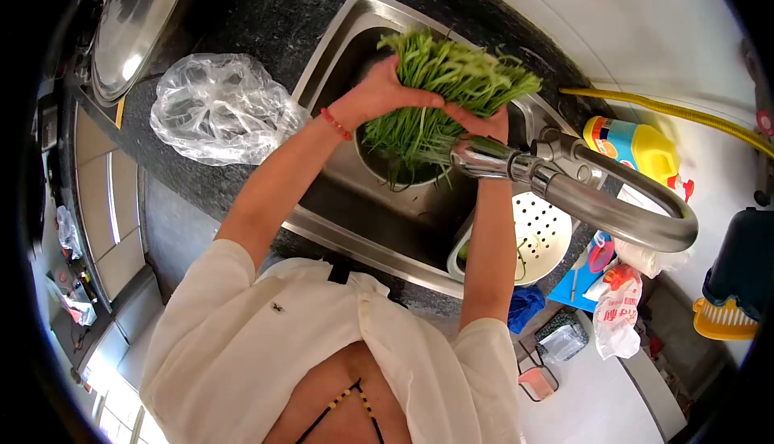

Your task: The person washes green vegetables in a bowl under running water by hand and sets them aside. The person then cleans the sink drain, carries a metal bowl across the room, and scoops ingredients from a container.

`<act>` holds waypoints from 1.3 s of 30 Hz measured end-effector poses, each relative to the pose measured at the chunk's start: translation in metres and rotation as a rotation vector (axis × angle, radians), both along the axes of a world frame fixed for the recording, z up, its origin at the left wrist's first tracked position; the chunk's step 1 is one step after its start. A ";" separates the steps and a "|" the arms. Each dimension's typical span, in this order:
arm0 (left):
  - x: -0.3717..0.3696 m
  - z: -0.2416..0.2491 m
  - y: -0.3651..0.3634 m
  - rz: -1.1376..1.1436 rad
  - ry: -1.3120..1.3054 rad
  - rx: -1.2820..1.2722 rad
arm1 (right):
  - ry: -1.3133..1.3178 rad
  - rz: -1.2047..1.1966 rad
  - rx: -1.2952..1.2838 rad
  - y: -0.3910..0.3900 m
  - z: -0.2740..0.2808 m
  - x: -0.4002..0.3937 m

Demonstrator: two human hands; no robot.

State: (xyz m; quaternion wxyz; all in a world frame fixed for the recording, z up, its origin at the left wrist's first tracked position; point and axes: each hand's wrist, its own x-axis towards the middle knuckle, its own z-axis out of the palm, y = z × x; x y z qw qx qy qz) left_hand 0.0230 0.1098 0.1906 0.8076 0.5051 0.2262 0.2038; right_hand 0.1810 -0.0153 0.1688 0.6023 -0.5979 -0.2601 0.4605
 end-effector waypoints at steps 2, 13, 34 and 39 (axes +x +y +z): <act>-0.002 -0.034 -0.009 -0.036 -0.041 0.105 | 0.114 -0.062 -0.108 -0.007 0.009 -0.019; -0.049 -0.186 -0.073 -0.069 -0.283 -1.271 | 0.665 -0.003 -0.022 -0.073 -0.120 -0.034; -0.051 -0.123 -0.071 0.035 0.226 -0.058 | -0.295 0.440 -0.205 -0.029 -0.084 -0.023; -0.040 -0.157 -0.057 0.104 0.345 -0.185 | -0.536 0.539 -0.168 0.001 -0.128 -0.015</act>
